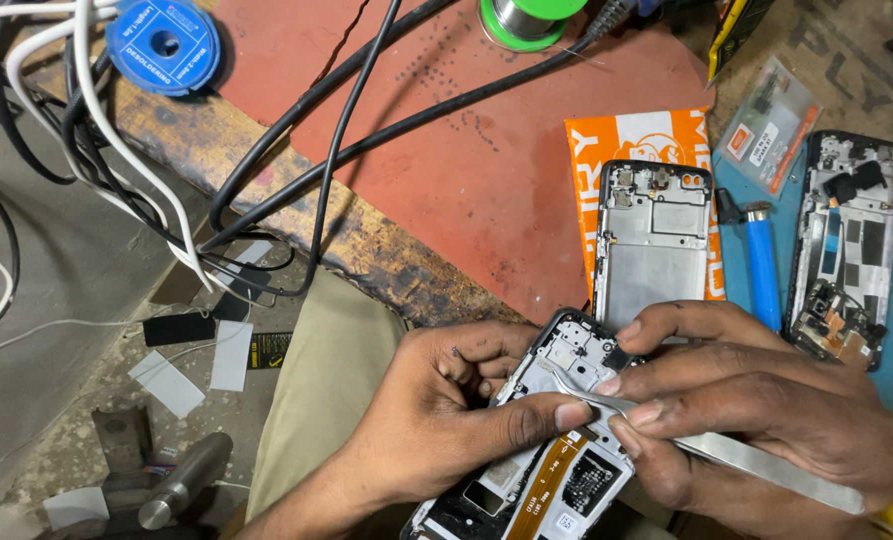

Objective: The person uses tweezers to remove small components and adhesive residue from the interior of a disassembled smartphone chassis. They then transfer a small metal bracket from the chassis to a separate motherboard assembly.

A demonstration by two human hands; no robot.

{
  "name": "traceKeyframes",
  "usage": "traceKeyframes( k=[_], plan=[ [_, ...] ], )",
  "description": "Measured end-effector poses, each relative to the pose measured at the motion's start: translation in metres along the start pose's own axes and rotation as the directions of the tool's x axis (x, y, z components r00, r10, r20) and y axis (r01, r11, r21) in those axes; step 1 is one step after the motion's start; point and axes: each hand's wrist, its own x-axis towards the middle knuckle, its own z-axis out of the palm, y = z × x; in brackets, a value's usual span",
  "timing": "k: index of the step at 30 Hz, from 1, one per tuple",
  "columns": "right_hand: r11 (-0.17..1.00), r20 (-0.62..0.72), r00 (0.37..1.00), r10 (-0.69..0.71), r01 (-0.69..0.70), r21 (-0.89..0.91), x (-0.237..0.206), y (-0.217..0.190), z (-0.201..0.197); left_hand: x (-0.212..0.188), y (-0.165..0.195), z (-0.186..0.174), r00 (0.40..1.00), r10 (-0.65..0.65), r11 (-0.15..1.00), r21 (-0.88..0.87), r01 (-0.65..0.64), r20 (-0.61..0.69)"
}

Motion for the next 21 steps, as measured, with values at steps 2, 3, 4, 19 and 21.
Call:
traceKeyframes(
  k=[2, 3, 4, 19, 21],
  plan=[
    [0.999, -0.002, 1.0, 0.031, -0.031, 0.014, -0.0005, -0.0007, 0.0005, 0.0002, -0.0001, -0.0004, 1.0, 0.006, 1.0, 0.0, -0.006, -0.004],
    [0.999, -0.003, 0.999, 0.047, -0.047, 0.022, -0.0012, -0.0015, 0.0011, 0.0003, -0.0003, -0.0003, 1.0, 0.01, 1.0, 0.008, -0.01, -0.008],
    [0.997, -0.006, 0.998, 0.064, -0.064, 0.031, -0.002, -0.0025, 0.0017, 0.0003, -0.0005, -0.0002, 1.0, 0.013, 1.0, 0.014, -0.013, -0.012],
    [0.996, -0.083, 0.993, 0.083, -0.08, 0.049, 0.0006, -0.0061, 0.0047, 0.0017, -0.0007, 0.0018, 0.999, 0.04, 0.998, 0.041, -0.039, -0.014],
    [0.99, -0.172, 0.978, 0.118, -0.101, 0.101, -0.0003, -0.0097, 0.0101, 0.0015, 0.0018, 0.0021, 1.0, -0.015, 0.999, 0.031, 0.016, -0.023]
  ],
)
